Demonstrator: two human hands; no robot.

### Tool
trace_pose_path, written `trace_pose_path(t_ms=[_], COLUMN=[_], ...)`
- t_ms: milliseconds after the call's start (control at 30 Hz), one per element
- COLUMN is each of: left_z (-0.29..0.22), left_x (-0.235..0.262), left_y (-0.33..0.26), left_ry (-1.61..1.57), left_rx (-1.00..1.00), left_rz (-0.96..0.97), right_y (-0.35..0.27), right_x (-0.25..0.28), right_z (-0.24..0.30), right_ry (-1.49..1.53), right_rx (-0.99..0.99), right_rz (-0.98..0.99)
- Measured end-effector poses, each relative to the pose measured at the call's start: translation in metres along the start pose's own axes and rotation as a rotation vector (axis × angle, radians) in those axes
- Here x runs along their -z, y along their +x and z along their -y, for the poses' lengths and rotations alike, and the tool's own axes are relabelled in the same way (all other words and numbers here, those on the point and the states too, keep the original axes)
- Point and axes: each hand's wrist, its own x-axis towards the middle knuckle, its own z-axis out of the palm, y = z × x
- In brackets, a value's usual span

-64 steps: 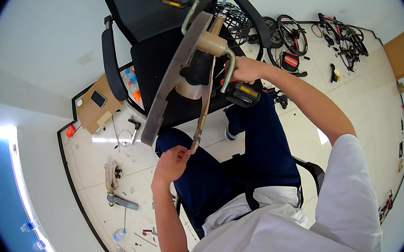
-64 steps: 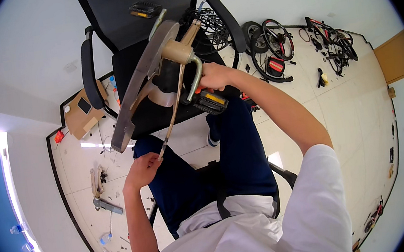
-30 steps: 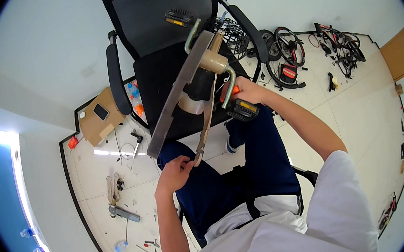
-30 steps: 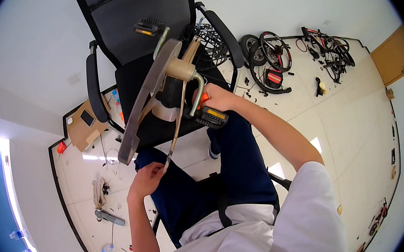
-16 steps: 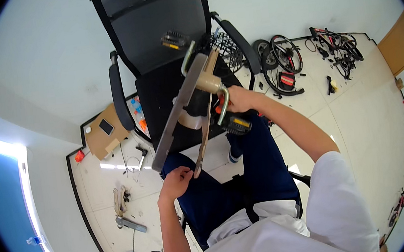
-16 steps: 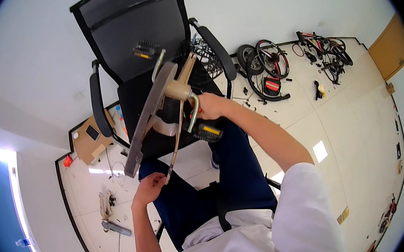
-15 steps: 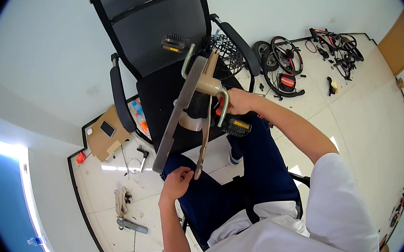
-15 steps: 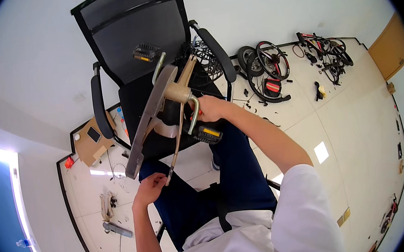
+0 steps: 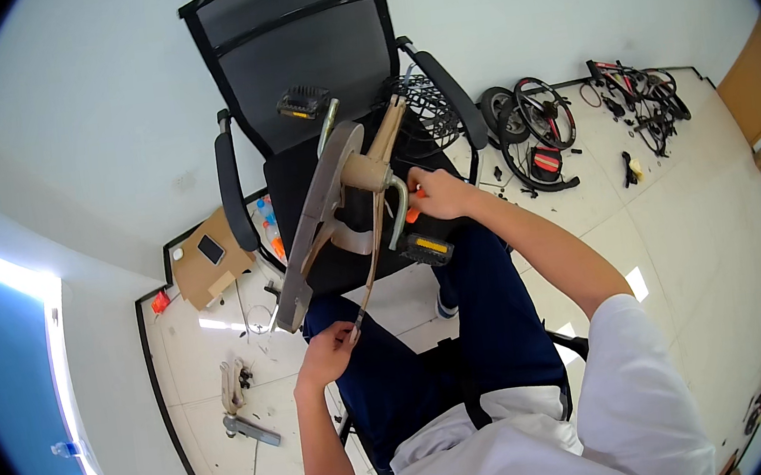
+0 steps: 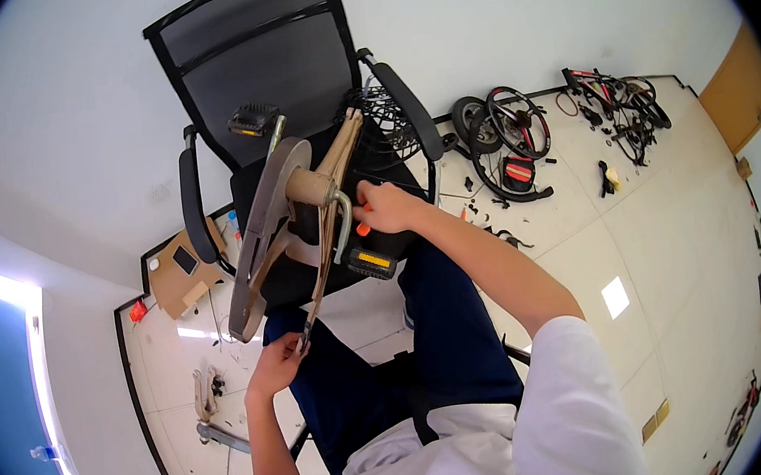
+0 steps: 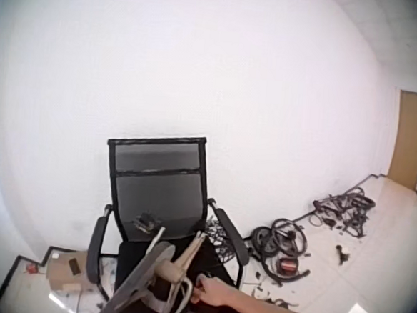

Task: The person sits on a chair and assembles a beige mechanical part using a cordless drill and an orange screwdriver. They attach a metal bar to the part, tighten fasteners, and adjust components while holding the assembly on their lap.

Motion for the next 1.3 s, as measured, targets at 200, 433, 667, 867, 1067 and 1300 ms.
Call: trace_pose_path(t_ms=[200, 433, 667, 867, 1067, 1300], left_z=[-0.021, -0.020, -0.047, -0.035, -0.027, -0.056], left_x=[0.002, -0.030, -0.015, -0.028, -0.032, -0.020], left_y=[0.006, -0.002, 0.001, 0.003, 0.007, 0.003], left_ry=[-0.469, 0.108, 0.031, 0.097, 0.049, -0.014], left_rx=[0.021, -0.162, -0.014, -0.005, 0.012, 0.075], left_rz=[-0.021, -0.042, 0.015, -0.005, 0.012, 0.002], right_y=[-0.013, -0.007, -0.006, -0.010, -0.018, -0.047], right_x=[0.023, 0.017, 0.000, -0.002, -0.011, 0.013], right_z=[0.022, 0.056, 0.050, 0.060, 0.058, 0.029], right_ry=[0.113, -0.178, -0.503, -0.742, -0.550, -0.180], right_rx=[-0.348, -0.129, 0.222, 0.566, 0.358, 0.065], right_rz=[0.255, 0.361, 0.392, 0.436, 0.339, 0.055])
